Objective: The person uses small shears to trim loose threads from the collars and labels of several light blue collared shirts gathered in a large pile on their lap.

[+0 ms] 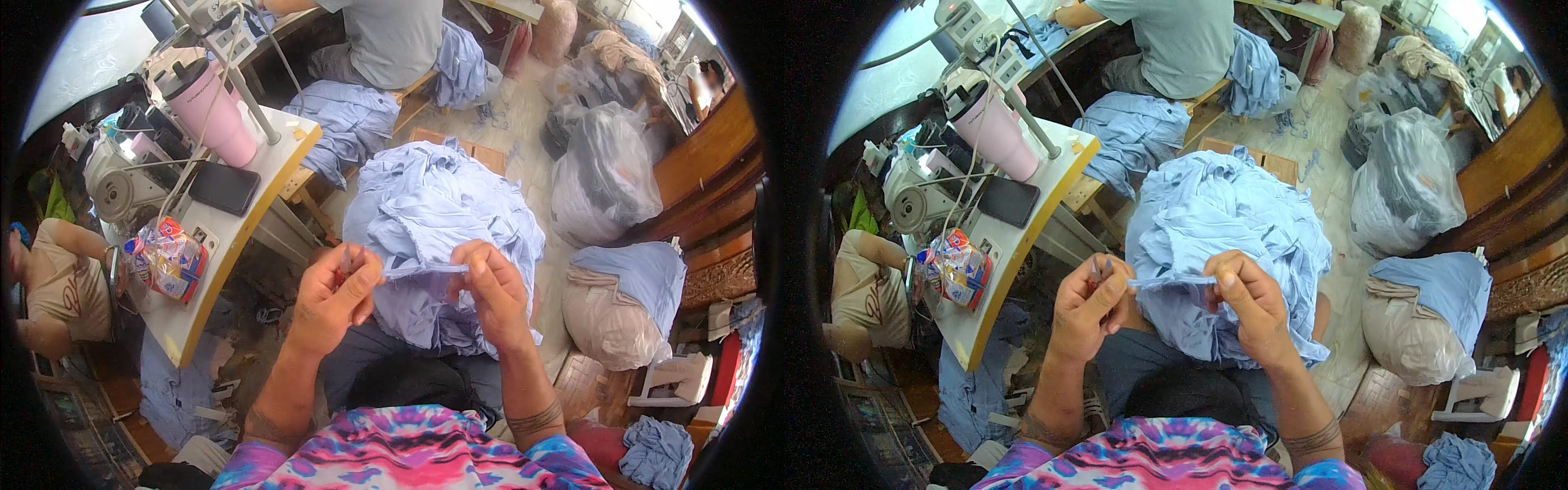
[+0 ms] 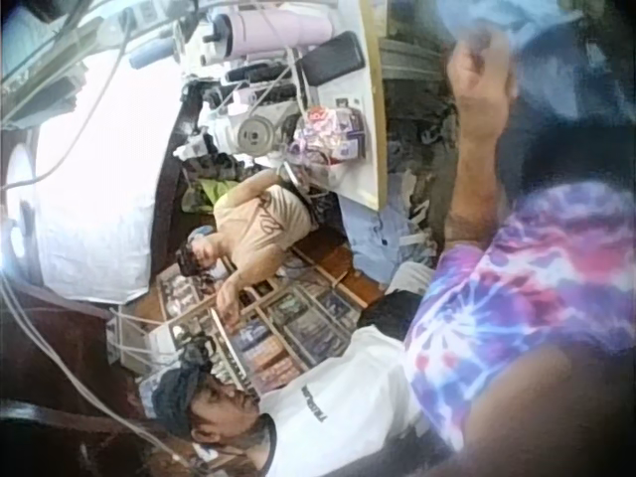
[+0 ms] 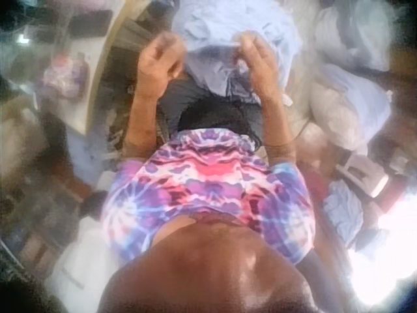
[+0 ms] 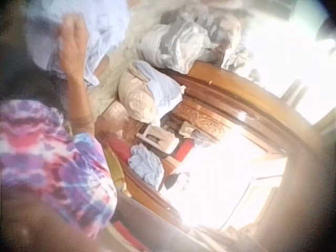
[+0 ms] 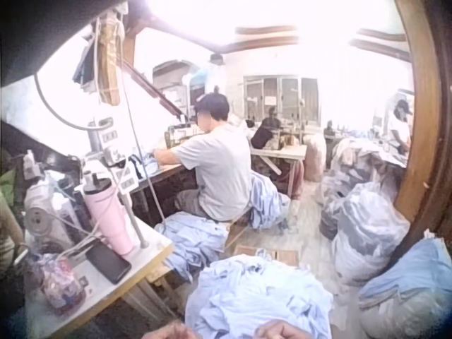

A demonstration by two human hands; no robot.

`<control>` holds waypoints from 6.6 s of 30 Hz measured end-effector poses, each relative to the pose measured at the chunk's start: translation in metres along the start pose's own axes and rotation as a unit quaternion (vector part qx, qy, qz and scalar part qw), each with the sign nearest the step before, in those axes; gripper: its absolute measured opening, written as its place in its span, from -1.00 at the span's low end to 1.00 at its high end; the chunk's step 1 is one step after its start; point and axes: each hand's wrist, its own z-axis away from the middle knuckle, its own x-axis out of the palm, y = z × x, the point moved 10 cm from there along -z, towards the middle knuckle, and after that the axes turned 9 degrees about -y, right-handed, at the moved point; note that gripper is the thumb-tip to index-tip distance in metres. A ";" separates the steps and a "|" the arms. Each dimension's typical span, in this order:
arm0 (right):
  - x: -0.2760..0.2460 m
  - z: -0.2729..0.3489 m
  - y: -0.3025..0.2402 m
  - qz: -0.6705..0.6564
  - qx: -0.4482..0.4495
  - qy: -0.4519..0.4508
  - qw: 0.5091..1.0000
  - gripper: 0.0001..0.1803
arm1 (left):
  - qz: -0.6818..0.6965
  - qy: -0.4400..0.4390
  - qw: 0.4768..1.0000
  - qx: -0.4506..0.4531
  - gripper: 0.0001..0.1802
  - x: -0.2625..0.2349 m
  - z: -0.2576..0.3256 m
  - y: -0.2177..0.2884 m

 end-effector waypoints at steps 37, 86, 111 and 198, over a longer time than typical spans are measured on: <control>-0.460 -0.023 -0.165 0.004 -0.159 0.396 0.904 -0.74 | 0.100 0.220 0.970 0.033 -0.83 -0.129 0.088 -0.019; -0.097 -0.032 -0.063 0.734 0.011 -0.159 0.660 -0.63 | -0.366 -0.014 0.928 0.066 -0.76 0.051 -0.045 -0.065; -0.072 -0.115 0.009 -0.147 0.123 0.180 0.965 -0.57 | -0.201 0.092 0.956 0.192 -0.60 0.059 -0.026 -0.005; -0.055 -0.057 -0.033 0.621 -0.104 -0.175 0.757 -0.49 | -0.020 0.206 0.973 0.098 -0.71 -0.035 -0.015 0.042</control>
